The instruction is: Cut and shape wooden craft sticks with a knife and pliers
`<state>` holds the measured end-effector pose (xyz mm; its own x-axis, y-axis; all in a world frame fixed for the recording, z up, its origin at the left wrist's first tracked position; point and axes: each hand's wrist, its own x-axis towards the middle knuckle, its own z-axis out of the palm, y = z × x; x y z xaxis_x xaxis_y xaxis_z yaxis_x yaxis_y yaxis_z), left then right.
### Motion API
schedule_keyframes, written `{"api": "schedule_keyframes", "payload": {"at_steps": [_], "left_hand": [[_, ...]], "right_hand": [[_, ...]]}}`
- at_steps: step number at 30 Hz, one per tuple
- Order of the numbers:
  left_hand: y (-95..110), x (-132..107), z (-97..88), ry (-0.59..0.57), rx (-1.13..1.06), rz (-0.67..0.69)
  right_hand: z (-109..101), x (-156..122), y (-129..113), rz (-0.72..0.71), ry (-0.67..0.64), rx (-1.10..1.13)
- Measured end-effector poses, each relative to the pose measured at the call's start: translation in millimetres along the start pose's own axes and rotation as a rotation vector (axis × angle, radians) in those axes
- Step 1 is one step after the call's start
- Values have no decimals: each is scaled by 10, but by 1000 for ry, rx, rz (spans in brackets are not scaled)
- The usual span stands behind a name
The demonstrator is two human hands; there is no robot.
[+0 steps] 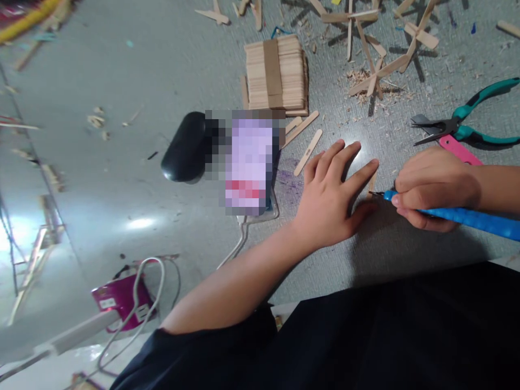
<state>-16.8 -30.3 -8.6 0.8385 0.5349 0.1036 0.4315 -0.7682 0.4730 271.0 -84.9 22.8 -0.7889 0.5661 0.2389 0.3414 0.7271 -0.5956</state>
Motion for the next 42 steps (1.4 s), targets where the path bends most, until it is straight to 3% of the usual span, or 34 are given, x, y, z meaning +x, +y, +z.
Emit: {"api": "schedule_keyframes", "payload": {"at_steps": [7,14,19,22,24,34,37,42], "left_hand": [[29,25,-50,-48,25,-13],[-61,77,-165,-139,39,24],[-115,95,-169,-166,51,41],[-124,104,-159,-182,59,52],[-132,106,-151,-184,53,62],[-149,99,-121,-151,13,70],[-142,100,-116,-137,-4,60],[-138,105,-118,-144,-8,61]], "right_hand": [[-33,69,-15,-34,85,43],[171,81,66,17,286,106],[140,43,57,-75,160,85],[91,69,5,-256,247,-79],[92,83,-20,-293,326,-192],[82,74,30,-123,250,66],[63,71,41,-145,198,53],[44,85,34,-213,223,-117]]}}
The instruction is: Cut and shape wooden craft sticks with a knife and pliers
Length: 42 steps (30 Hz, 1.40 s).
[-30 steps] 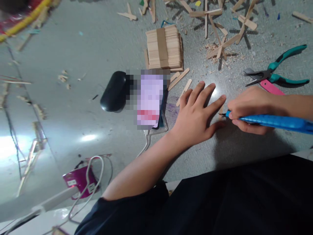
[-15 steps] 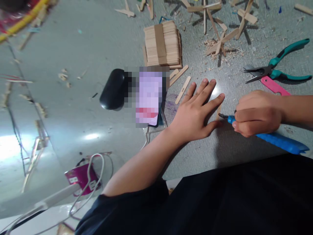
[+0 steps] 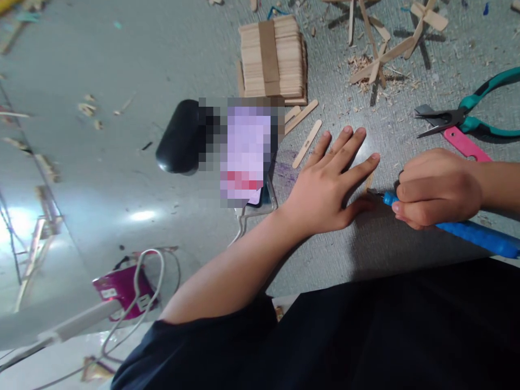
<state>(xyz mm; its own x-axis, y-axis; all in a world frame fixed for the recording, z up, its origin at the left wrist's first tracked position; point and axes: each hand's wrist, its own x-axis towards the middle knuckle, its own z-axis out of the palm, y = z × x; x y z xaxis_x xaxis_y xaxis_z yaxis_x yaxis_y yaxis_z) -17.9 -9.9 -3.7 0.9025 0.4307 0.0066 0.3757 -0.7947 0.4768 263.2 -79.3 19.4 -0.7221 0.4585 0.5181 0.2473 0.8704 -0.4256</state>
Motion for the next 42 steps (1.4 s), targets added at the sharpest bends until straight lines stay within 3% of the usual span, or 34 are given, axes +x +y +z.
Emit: {"api": "schedule_keyframes", "payload": {"at_steps": [10,16,21,26,30,34,37,40,42], "left_hand": [[-5,13,-2,-8,-6,-4],[-5,11,12,3,-13,-12],[8,16,10,6,-7,-14],[-2,17,11,-1,-8,-13],[-5,14,9,6,-5,2],[7,21,-3,-4,-3,-13],[16,29,-5,-9,-3,-18],[18,29,2,-4,-11,-30],[14,24,11,2,-18,-31]], "right_hand": [[-28,-46,36,-98,-58,-114],[78,-54,5,-103,40,-170],[107,-61,-12,-127,47,-181],[38,-37,-7,-175,-33,-179],[-14,-45,-9,-88,-49,-99],[-36,-70,-31,115,-41,25],[-70,-39,-59,226,-109,32],[-106,22,-79,197,-164,84],[-106,54,-84,158,-133,140]]}}
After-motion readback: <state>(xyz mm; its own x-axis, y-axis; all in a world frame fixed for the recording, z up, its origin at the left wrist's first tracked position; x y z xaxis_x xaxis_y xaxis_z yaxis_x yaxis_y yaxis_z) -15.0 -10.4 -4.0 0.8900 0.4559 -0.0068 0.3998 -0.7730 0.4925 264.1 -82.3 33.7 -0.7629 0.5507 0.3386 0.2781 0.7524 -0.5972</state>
